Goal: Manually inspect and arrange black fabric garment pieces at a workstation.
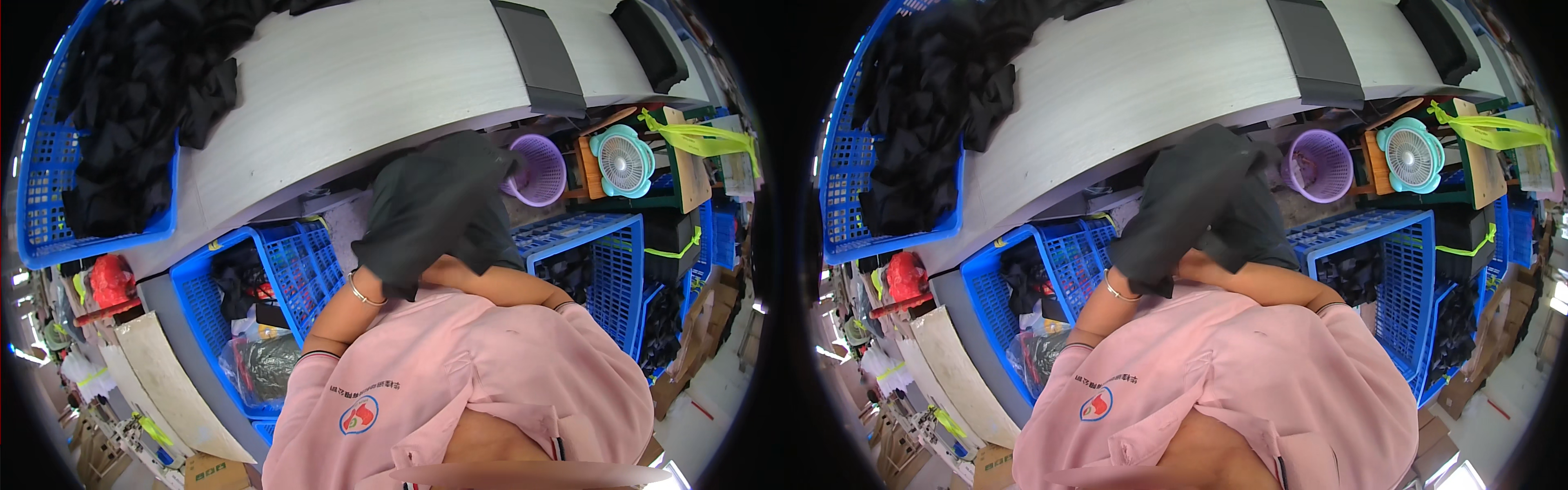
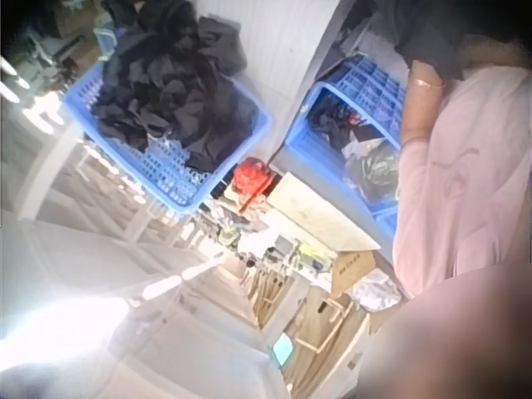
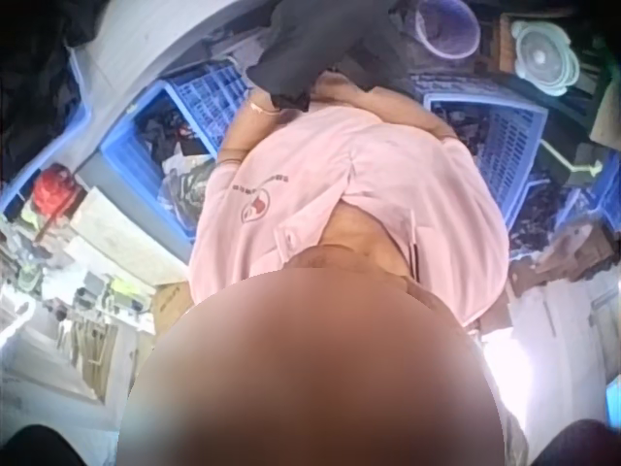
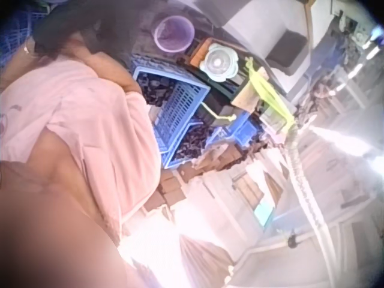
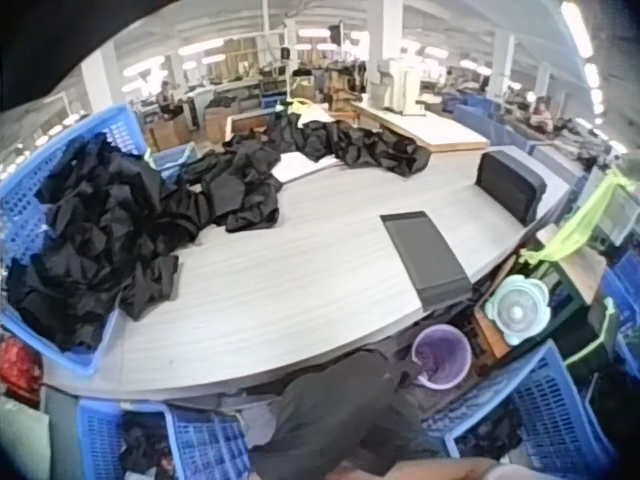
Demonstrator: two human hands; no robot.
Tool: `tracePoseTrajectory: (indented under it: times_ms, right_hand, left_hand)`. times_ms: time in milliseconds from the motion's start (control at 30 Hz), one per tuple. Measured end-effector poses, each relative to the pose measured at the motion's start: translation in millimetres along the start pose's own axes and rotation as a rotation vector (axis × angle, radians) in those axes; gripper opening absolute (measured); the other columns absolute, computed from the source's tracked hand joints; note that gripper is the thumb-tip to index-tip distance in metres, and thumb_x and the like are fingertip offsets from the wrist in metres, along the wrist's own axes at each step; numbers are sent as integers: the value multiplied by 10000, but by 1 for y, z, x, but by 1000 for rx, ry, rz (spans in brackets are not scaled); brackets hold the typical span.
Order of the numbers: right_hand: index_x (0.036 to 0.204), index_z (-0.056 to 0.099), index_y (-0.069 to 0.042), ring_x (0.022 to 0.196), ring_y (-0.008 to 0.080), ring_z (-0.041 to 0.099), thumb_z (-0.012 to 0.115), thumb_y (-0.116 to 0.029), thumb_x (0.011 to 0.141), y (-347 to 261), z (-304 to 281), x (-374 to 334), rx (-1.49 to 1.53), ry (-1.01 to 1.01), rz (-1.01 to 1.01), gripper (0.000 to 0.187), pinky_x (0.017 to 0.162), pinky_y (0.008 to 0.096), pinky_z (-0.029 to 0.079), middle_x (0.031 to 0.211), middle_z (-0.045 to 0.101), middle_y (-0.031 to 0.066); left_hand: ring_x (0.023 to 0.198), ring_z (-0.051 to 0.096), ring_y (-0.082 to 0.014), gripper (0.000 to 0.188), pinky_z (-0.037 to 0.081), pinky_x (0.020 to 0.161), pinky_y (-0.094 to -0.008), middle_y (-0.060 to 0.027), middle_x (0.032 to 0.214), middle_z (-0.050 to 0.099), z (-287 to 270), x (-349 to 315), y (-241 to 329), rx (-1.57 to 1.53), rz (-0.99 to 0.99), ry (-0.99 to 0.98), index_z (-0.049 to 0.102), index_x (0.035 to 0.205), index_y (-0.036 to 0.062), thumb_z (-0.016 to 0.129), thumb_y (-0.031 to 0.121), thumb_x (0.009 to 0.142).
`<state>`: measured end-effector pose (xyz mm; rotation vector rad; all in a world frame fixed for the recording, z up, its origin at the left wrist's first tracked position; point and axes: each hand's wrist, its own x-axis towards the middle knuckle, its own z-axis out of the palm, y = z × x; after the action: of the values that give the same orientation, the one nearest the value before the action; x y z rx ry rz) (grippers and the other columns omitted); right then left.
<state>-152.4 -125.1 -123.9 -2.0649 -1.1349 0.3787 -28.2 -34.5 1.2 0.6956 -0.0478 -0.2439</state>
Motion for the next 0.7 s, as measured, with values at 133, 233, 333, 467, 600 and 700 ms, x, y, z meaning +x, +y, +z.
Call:
tracePoseTrajectory:
  times_ms: [133, 233, 333, 467, 600, 700]
  right_hand:
    - [1180, 622, -59, 964, 169, 632, 553, -203, 960, 12, 13, -12, 102, -98, 23, 272, 850, 305, 506, 1066, 654, 67]
    - [1107, 670, -53, 748, 157, 666, 579, -176, 940, -24, -94, 11, 849, -224, 737, 226, 686, 321, 555, 923, 652, 104]
    - [993, 663, -1, 682, 116, 603, 602, -114, 944, -25, -131, 5, 776, 349, 474, 137, 634, 264, 500, 924, 643, 79]
    - [944, 641, 17, 839, 145, 594, 682, -126, 885, -39, -180, 22, 362, 809, 306, 160, 774, 259, 484, 988, 630, 79]
    - [933, 657, 26, 1065, 311, 567, 701, -142, 844, -46, -187, 44, 117, 621, 223, 195, 932, 368, 455, 1107, 607, 149]
    - [904, 667, 51, 1088, 260, 574, 680, -109, 856, -38, -198, 38, 409, 319, 185, 168, 1014, 371, 418, 1098, 625, 128]
  left_hand:
    - [1170, 542, -160, 520, 515, 898, -321, -52, 1460, 420, 26, 28, 51, -27, -36, 434, 396, 1415, 29, 566, 21, 923]
    - [1175, 527, -164, 557, 513, 898, -333, -40, 1496, 374, 50, 36, 73, -57, -81, 749, 365, 1433, 45, 563, 0, 914]
    - [1182, 539, -184, 471, 506, 934, -339, -34, 1458, 421, -106, 8, 58, 1355, 70, 512, 387, 1409, 34, 524, 51, 959]
    - [1202, 531, -184, 466, 491, 961, -334, -41, 1458, 424, -123, 11, 16, 1184, 24, 304, 386, 1415, 35, 519, 72, 971]
    - [1228, 521, -185, 460, 471, 998, -328, -51, 1458, 428, -117, -8, -3, 951, 6, 128, 384, 1423, 38, 512, 99, 985]
    - [1249, 514, -186, 457, 456, 1026, -323, -58, 1458, 431, -112, -39, -3, 789, -2, 27, 384, 1429, 39, 506, 120, 997]
